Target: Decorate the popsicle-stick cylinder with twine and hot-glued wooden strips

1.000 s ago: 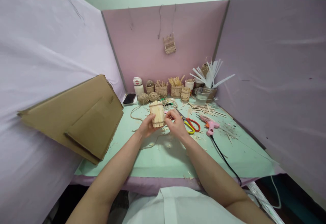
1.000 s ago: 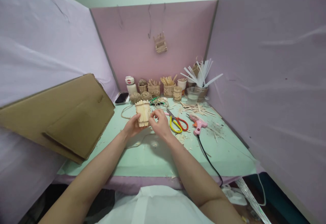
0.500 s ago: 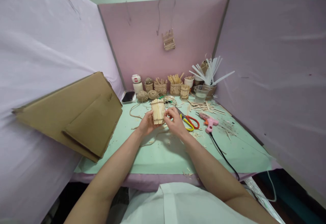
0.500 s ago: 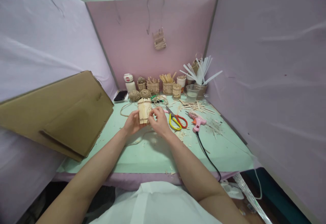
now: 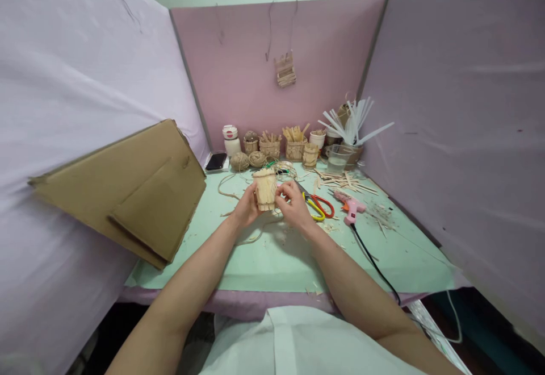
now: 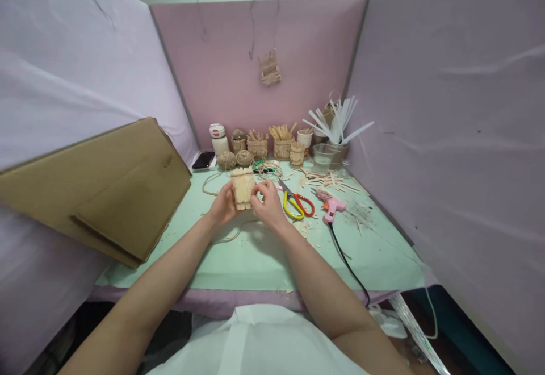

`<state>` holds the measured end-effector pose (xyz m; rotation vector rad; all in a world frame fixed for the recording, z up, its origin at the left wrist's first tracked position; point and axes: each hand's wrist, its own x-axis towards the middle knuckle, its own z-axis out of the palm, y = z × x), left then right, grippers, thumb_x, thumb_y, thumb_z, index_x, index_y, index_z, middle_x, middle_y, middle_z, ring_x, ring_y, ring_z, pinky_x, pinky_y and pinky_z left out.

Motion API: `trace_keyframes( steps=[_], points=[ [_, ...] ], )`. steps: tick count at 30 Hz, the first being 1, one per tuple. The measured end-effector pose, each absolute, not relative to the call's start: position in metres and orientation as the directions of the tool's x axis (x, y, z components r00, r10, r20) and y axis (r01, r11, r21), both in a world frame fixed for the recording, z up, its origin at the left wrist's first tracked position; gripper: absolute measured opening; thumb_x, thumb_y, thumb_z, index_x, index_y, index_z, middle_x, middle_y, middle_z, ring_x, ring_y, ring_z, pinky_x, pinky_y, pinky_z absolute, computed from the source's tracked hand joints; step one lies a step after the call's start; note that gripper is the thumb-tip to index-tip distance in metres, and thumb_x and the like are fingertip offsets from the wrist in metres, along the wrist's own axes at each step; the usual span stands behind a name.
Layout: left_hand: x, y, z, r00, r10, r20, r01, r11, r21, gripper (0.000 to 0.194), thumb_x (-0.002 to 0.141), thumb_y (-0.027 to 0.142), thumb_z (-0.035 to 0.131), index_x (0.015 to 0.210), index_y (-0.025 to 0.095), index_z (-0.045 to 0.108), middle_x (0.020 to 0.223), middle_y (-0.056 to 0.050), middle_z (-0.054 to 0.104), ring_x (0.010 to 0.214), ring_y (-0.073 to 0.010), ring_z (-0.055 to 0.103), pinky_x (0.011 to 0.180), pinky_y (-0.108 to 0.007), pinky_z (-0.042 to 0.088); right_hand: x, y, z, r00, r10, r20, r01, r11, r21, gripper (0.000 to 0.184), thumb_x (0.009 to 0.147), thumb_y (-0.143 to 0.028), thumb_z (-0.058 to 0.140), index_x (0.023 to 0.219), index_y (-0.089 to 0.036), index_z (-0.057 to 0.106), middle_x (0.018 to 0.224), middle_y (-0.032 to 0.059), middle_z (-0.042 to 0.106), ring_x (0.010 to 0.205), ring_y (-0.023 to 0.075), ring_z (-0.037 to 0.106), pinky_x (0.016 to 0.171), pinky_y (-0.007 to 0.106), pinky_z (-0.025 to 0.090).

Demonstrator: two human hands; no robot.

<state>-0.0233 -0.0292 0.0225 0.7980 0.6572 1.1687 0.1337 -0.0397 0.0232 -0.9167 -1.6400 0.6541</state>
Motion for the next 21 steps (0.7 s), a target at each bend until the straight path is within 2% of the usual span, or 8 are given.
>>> trace_keyframes(
  steps=[7, 10, 16, 21],
  points=[
    [-0.0231, -0.0305, 0.0244, 0.335, 0.942, 0.000, -0.537, 0.190, 0.822, 0.048, 0.088, 0.044, 0.053, 0.123, 0.014, 0.063, 0.111, -0.014, 0.073, 0.101, -0.0276, 0.069, 0.087, -0.041, 0.054, 0.1334, -0.0316, 0.0159, -0.062, 0.874, 0.483, 0.177, 0.486, -0.856, 0.007, 0.075, -0.023, 0.050, 0.069, -0.022, 0.052, 0.084, 0.0025, 0.052, 0.083, 0.0196, 0.051, 0.070, 0.030, 0.043],
    [-0.0245, -0.0285, 0.0204, 0.348, 0.937, -0.027, -0.514, 0.215, 0.831, 0.043, 0.084, 0.038, 0.055, 0.117, 0.013, 0.065, 0.108, -0.014, 0.074, 0.099, -0.0283, 0.069, 0.088, -0.043, 0.053, 0.1352, -0.0298, 0.0170, -0.040, 0.884, 0.466, 0.196, 0.465, -0.864, 0.008, 0.074, -0.025, 0.049, 0.067, -0.022, 0.050, 0.080, 0.0011, 0.052, 0.080, 0.0188, 0.050, 0.073, 0.030, 0.042],
    [-0.0240, -0.0295, 0.0175, 0.280, 0.959, -0.037, -0.486, 0.175, 0.856, 0.035, 0.075, 0.021, 0.067, 0.111, 0.020, 0.063, 0.111, -0.009, 0.072, 0.092, -0.0235, 0.069, 0.087, -0.043, 0.054, 0.1378, -0.0299, 0.0194, -0.026, 0.901, 0.433, 0.198, 0.429, -0.881, 0.009, 0.075, -0.027, 0.048, 0.068, -0.022, 0.049, 0.077, -0.0009, 0.052, 0.077, 0.0177, 0.048, 0.074, 0.030, 0.039],
    [-0.0226, -0.0312, 0.0200, 0.261, 0.965, -0.037, -0.471, 0.161, 0.867, 0.034, 0.074, 0.018, 0.068, 0.108, 0.021, 0.063, 0.112, -0.008, 0.071, 0.091, -0.0217, 0.068, 0.085, -0.041, 0.055, 0.1371, -0.0287, 0.0183, -0.009, 0.904, 0.427, 0.196, 0.421, -0.886, 0.010, 0.076, -0.028, 0.049, 0.068, -0.023, 0.050, 0.078, -0.0003, 0.053, 0.077, 0.0179, 0.049, 0.073, 0.031, 0.040]
  ],
)
